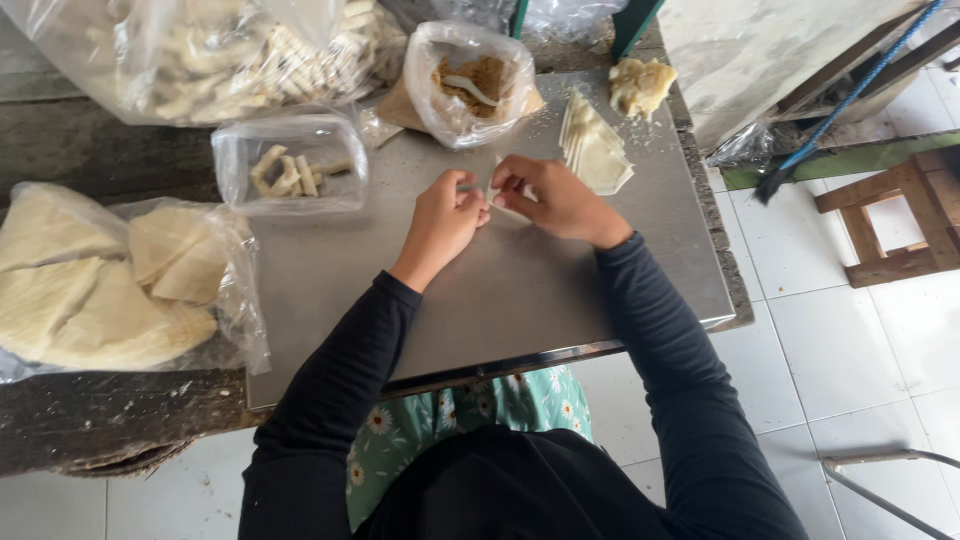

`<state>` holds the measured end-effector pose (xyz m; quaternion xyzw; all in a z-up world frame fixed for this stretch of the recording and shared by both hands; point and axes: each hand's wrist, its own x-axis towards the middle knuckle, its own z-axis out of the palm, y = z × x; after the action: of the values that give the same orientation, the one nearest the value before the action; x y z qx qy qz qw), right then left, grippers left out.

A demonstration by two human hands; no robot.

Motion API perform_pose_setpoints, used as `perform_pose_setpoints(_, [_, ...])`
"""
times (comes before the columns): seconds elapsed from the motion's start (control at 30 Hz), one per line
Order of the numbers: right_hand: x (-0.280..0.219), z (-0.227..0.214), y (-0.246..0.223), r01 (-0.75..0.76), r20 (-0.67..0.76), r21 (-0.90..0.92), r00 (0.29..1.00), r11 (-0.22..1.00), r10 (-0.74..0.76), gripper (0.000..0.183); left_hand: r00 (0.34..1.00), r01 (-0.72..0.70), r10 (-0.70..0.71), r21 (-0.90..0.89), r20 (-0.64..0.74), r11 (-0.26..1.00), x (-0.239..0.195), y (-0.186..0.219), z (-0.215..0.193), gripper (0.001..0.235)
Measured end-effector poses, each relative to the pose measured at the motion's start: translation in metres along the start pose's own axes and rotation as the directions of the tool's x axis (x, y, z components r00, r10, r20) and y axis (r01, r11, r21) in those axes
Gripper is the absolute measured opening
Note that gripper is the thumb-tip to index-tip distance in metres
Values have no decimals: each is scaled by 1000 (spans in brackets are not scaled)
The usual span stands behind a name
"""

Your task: The person repeatedly assembles samosas by placing a cylindrical dough filling into a triangular pastry wrapper, adding a spoonful of granular filling, and folding the wrapper into a sealed triangle. The finished samosas are stacked on the table.

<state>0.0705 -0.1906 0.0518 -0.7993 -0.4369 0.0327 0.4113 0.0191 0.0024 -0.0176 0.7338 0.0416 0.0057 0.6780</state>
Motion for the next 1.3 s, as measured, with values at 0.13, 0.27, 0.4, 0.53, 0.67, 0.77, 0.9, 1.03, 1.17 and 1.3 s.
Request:
perform_pose_setpoints(0.13, [0,-14,7,-107,-271,7,957,994,105,9,992,-120,127,236,-14,964,-5,3,2,44])
perform_pose_setpoints(0.27, [4,-21,21,-203,-441,24,877,979,192,7,983,-175,184,276,-7,945,-6,6,2,43])
perform_pose_setpoints(0.4, [3,-14,25,-122,-437,-149,898,981,46,12,988,-145,151,262,-5,954,-5,4,-1,38])
perform_pose_setpoints(0.53, [15,-19,22,-66,-481,-246,874,967,-63,13,987,-153,158,264,2,952,-5,5,-4,36])
perform_pose_setpoints(0.67, [42,-24,22,-55,-359,-456,925,888,-127,11,988,-152,155,278,12,949,-6,8,-5,36])
perform_pose_setpoints(0.77, [70,-24,32,15,-234,-628,950,778,-207,14,996,-88,87,277,16,957,-6,10,-5,36])
perform_pose_setpoints(0.9, [111,-12,58,-8,-34,-823,999,569,-35,14,995,-102,99,232,25,967,-6,9,-7,36])
perform_pose_setpoints(1.03, [135,7,83,-15,-6,-935,1000,354,26,10,990,-138,136,227,25,964,-7,7,-9,36])
perform_pose_setpoints(1.17, [141,18,93,-18,-10,-959,999,282,32,11,990,-140,140,207,16,968,-8,5,-8,35])
perform_pose_setpoints(1.3, [144,22,91,-20,-8,-966,999,259,49,11,981,-195,196,215,16,957,-7,2,-8,34])
